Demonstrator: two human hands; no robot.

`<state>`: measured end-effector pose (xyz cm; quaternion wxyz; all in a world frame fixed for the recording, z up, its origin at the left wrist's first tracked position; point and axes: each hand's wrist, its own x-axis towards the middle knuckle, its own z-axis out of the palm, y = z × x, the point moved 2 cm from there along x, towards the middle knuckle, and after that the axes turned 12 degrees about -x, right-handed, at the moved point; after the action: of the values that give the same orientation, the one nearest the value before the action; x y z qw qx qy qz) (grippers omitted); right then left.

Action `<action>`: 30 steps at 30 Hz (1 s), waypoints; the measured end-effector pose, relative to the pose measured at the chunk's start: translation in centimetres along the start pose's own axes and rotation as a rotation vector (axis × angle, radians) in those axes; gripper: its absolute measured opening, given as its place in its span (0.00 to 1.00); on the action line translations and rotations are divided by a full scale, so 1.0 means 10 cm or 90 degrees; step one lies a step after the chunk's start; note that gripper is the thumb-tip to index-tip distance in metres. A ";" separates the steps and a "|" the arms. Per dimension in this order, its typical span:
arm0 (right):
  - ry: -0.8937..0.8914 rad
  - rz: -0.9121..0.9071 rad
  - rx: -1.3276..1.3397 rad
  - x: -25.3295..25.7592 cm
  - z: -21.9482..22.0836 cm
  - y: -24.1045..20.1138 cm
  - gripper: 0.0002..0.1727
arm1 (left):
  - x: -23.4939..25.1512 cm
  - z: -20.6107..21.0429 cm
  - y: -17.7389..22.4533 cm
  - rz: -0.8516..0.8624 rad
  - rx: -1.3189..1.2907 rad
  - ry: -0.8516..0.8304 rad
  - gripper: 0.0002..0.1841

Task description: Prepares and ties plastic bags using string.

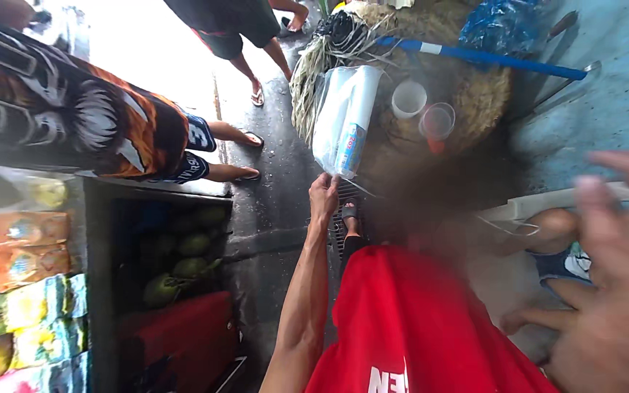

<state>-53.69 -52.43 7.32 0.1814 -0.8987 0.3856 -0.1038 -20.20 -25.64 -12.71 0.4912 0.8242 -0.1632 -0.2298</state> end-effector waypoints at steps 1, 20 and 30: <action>-0.040 -0.052 0.030 0.16 0.29 -0.53 0.26 | 0.01 -0.01 0.02 -0.009 -0.002 -0.005 0.20; -0.572 0.218 0.810 0.57 2.68 -1.75 0.16 | 0.13 0.06 0.07 0.046 -0.006 0.010 0.17; -0.596 -0.083 0.342 0.61 2.27 -1.51 0.17 | 0.10 0.00 0.07 0.023 0.100 0.039 0.19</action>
<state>-32.27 -41.68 -6.96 0.5504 -0.7929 0.1665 0.2018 -19.34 -26.48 -12.28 0.4340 0.8636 -0.1807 -0.1824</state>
